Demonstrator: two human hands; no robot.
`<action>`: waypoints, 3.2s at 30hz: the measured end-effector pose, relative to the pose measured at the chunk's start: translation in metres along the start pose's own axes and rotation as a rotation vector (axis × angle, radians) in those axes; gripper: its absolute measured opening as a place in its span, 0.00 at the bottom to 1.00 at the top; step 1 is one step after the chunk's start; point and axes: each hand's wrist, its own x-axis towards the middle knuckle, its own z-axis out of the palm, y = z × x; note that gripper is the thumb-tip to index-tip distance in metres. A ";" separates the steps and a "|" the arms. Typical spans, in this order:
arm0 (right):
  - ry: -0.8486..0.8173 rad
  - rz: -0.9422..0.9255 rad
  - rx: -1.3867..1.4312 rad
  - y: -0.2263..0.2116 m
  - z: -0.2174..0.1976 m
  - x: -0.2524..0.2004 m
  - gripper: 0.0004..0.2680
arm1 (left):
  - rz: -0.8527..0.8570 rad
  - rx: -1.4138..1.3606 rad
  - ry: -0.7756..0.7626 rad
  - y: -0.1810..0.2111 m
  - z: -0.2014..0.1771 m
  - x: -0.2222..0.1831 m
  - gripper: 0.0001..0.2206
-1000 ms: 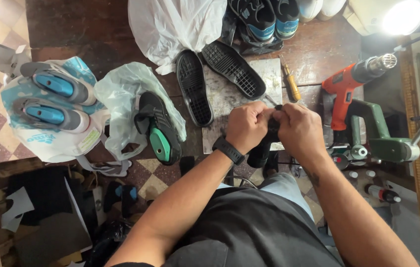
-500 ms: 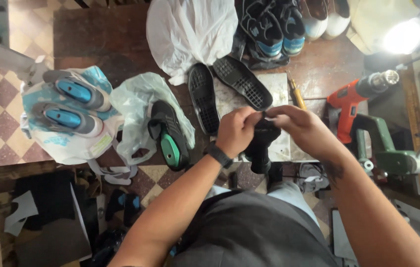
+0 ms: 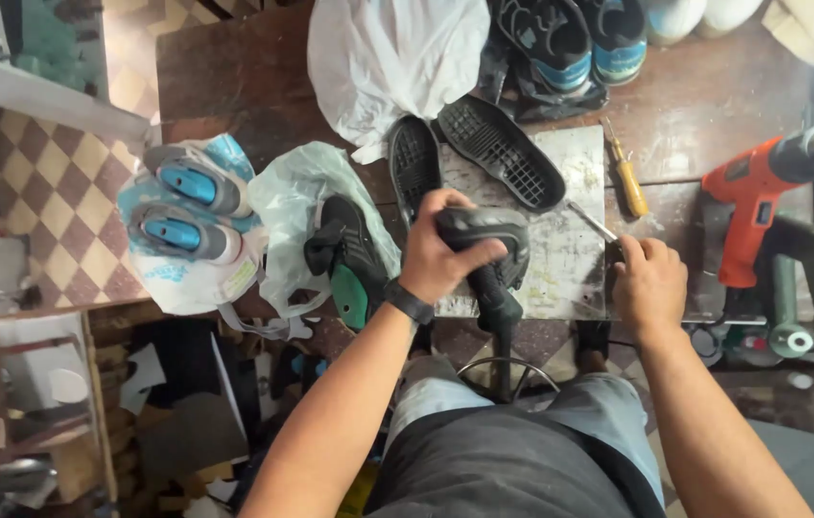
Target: Repairing a shoe by prying the sole with a tool and using a utility knife to trim components at a workbench.
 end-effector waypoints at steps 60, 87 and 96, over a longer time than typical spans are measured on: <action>-0.719 0.733 0.870 -0.129 -0.160 -0.016 0.20 | -0.673 0.458 -0.090 -0.037 0.111 -0.017 0.48; -0.643 0.477 0.584 -0.093 -0.155 -0.019 0.19 | -0.659 0.581 -0.087 -0.051 0.121 -0.017 0.49; -0.572 0.261 0.417 -0.087 -0.148 -0.016 0.20 | -0.716 0.543 -0.093 -0.041 0.122 -0.011 0.48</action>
